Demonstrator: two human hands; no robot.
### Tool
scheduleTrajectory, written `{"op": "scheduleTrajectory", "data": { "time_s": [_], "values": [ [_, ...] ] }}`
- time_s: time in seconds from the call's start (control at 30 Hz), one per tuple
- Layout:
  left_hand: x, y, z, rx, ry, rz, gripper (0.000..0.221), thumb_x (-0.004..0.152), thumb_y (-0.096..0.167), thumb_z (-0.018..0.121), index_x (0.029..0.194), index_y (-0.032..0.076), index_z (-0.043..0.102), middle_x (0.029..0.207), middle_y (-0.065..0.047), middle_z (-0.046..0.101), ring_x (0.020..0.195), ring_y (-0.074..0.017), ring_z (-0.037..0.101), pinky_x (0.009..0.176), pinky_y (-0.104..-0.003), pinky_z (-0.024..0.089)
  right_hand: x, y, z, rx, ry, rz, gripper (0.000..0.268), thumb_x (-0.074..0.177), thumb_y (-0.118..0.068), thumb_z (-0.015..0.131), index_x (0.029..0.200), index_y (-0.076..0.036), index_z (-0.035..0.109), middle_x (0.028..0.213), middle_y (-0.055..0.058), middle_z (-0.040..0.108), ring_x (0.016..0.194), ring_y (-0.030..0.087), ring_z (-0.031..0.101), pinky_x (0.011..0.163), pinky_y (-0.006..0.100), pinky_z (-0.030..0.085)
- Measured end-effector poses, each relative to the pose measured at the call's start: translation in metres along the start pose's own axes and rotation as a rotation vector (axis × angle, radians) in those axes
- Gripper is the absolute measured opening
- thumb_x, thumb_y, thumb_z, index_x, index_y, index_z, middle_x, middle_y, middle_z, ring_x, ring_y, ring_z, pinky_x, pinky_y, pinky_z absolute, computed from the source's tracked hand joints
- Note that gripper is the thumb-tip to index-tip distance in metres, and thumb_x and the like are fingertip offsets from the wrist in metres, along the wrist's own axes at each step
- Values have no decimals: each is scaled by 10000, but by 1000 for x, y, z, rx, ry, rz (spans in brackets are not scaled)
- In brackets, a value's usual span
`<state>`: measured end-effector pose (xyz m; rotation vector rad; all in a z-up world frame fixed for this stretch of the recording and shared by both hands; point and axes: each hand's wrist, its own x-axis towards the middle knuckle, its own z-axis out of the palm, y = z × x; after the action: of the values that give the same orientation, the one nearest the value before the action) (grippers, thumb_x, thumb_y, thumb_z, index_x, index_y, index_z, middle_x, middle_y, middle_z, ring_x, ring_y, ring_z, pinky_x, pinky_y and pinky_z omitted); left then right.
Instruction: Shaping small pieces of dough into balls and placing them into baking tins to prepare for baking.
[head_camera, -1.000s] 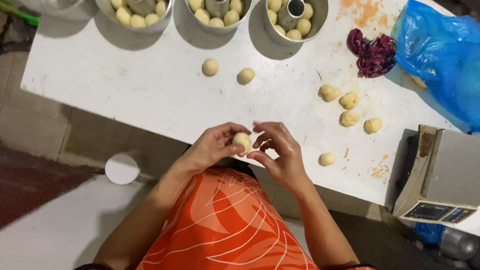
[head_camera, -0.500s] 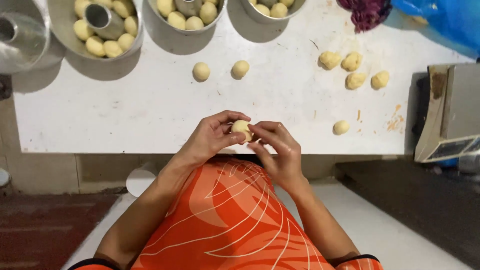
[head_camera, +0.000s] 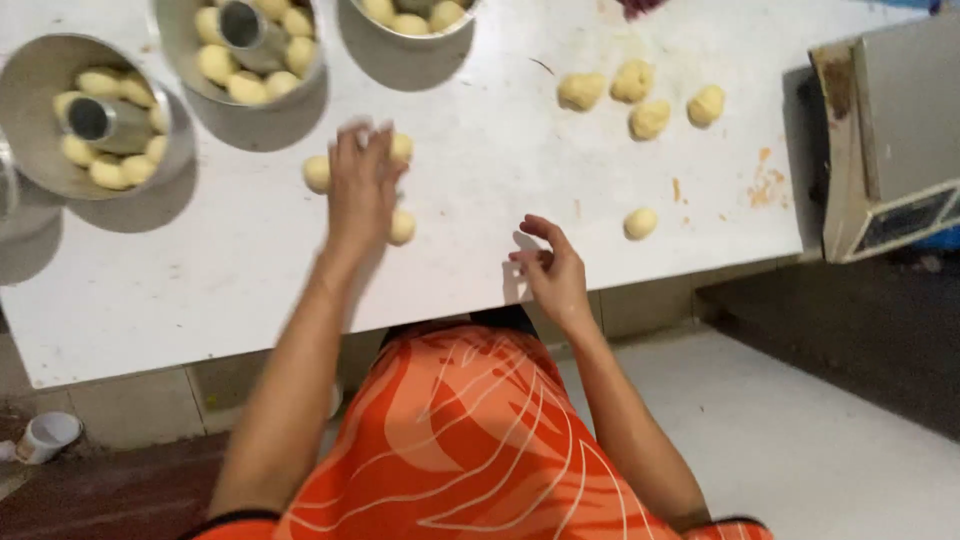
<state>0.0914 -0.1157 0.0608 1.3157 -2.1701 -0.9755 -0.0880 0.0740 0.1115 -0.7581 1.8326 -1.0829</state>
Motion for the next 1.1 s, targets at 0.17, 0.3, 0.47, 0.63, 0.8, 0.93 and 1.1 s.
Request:
{"op": "scheduleTrajectory", "data": {
  "time_s": [0.17,0.3,0.47,0.63,0.8,0.93,1.1],
  "values": [
    [17,4,18,-344,-222,102,384,823,168,756,1154,33,617,937,-133,582,821,-290,559,699,-405,458,6,14,-31,-38,0,-225,383,888,-36,642,1261,-24,557,1093,168,653,855,259,684,721,335,569],
    [-47,91,28,-1054,-437,-220,449,793,93,736,1171,-20,520,1075,-113,543,848,-201,633,746,-301,574,1,-43,-45,24,9,-468,418,793,-74,777,1189,-79,645,1017,83,645,827,181,672,667,250,575],
    [-68,135,20,-1127,-368,-285,444,785,18,737,1162,-30,509,1051,-136,579,862,-177,665,726,-290,594,3,-62,-54,-107,-57,-729,163,819,-50,737,964,-122,747,854,38,688,679,162,662,589,243,567],
    [-79,144,4,-1034,-311,-264,497,743,37,780,1175,-18,540,1119,-111,591,956,-141,627,800,-251,554,7,-65,-58,-181,-222,-765,216,813,-81,743,1025,-93,704,945,60,679,730,191,671,634,288,582],
    [-82,155,-4,-1025,-267,-234,434,798,58,729,1196,-45,588,1180,-148,621,1041,-156,601,887,-284,536,7,-74,-57,153,-286,-466,55,811,-1,727,850,-35,706,722,54,652,542,145,665,509,244,558],
    [-89,148,8,-1167,-291,-294,420,796,16,705,1179,-54,546,1022,-146,640,884,-163,668,796,-289,584,15,-85,-74,79,-468,-710,175,819,-117,738,952,-17,682,882,113,637,656,205,645,591,314,555],
    [-84,157,18,-1255,-329,-350,405,812,93,696,1148,-83,557,925,-157,653,797,-186,695,749,-300,604,15,-79,-83,-19,-369,-850,89,841,-47,711,929,-35,716,870,121,690,725,263,676,632,326,551]
  ]
}}
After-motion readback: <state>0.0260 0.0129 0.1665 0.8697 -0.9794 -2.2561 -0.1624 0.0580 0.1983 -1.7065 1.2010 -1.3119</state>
